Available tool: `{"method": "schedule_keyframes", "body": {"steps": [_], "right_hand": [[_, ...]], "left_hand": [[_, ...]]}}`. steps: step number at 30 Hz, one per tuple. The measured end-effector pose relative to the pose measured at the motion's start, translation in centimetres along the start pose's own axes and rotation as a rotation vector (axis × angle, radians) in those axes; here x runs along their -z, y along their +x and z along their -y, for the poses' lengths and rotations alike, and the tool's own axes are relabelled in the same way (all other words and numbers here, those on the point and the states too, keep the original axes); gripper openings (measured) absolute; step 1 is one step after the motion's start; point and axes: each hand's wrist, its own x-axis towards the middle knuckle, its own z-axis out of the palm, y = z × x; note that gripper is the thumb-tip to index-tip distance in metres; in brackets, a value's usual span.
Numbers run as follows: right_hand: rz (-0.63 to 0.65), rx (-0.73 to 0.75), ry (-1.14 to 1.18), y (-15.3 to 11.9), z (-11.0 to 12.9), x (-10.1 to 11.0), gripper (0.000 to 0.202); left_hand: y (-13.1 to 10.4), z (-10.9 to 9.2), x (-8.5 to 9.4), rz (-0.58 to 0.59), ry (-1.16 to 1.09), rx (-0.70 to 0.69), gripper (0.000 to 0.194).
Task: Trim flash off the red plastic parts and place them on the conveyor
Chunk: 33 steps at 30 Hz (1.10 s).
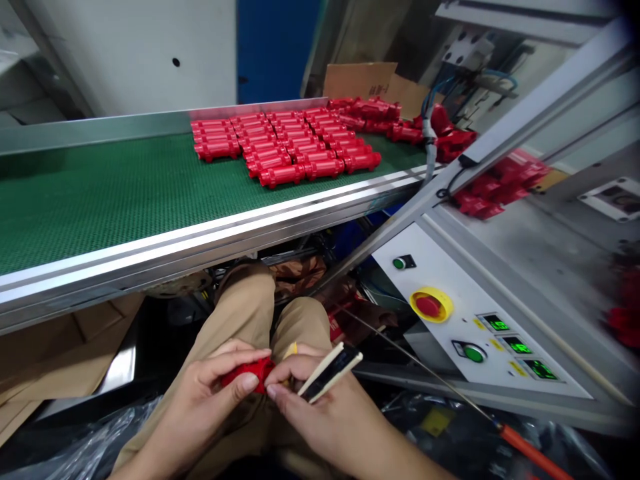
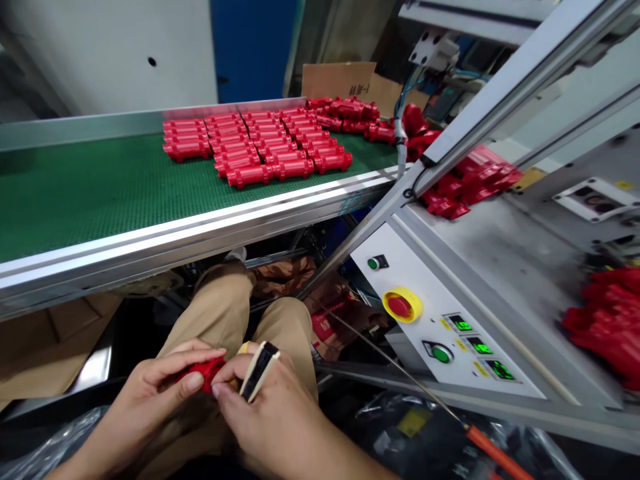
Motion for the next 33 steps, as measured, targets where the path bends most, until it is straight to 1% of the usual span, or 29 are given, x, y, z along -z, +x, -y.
{"method": "schedule_keyframes", "body": {"steps": [4, 7, 8, 9, 11, 13, 14, 15, 17, 20, 22, 23, 26, 28, 33], "right_hand": [[0.03, 0.083, -0.139, 0.3, 0.1, -0.8, 0.013], [0.01, 0.198, -0.261, 0.3, 0.0, -1.2, 0.015], [-0.032, 0.241, -0.288, 0.2, -0.1, -1.2, 0.015], [-0.102, 0.268, -0.301, 0.0, -0.3, -1.0, 0.015], [-0.299, 0.252, -0.275, -0.4, -0.8, -0.5, 0.014], [-0.458, 0.148, -0.178, -0.9, -1.5, 0.1, 0.011], [-0.495, 0.097, -0.107, -1.1, -1.7, 0.3, 0.009], [-0.492, 0.063, -0.025, -1.3, -1.9, 0.3, 0.008], [-0.429, 0.018, 0.175, -1.5, -2.0, -0.2, 0.012], [-0.361, -0.097, 0.581, -1.7, -1.5, -1.8, 0.019], [-0.369, -0.195, 0.814, -1.5, -1.3, -3.0, 0.023], [-0.383, -0.212, 0.888, -1.4, -1.3, -3.6, 0.024], [-0.442, -0.152, 1.014, -0.9, -1.7, -4.8, 0.021], [-0.455, -0.123, 1.076, -0.7, -2.0, -5.2, 0.018], [-0.428, -0.153, 1.072, -0.5, -2.2, -5.4, 0.02]], "left_hand": [[0.0, -0.5, -0.6, -0.03, 0.07, -0.02, 0.027], [0.1, -0.4, -0.9, -0.106, 0.071, 0.034, 0.026], [0.1, -0.3, -1.0, -0.134, 0.03, 0.075, 0.026], [0.1, -0.2, -1.0, -0.163, -0.037, 0.127, 0.027], [0.0, -0.1, -1.1, -0.202, -0.219, 0.232, 0.031], [-0.1, -0.2, -1.2, -0.215, -0.38, 0.287, 0.032], [-0.1, -0.3, -1.2, -0.215, -0.433, 0.29, 0.032], [-0.1, -0.4, -1.3, -0.217, -0.469, 0.281, 0.03], [-0.1, -0.6, -1.4, -0.208, -0.514, 0.252, 0.029], [0.0, -0.7, -1.6, -0.177, -0.545, 0.204, 0.029], [0.0, -0.7, -1.7, -0.165, -0.555, 0.178, 0.027], [0.0, -0.7, -1.8, -0.17, -0.56, 0.166, 0.027], [0.0, -0.7, -2.0, -0.191, -0.572, 0.13, 0.028], [-0.1, -0.7, -2.1, -0.2, -0.578, 0.113, 0.028], [-0.2, -0.8, -2.2, -0.198, -0.566, 0.108, 0.027]]}}
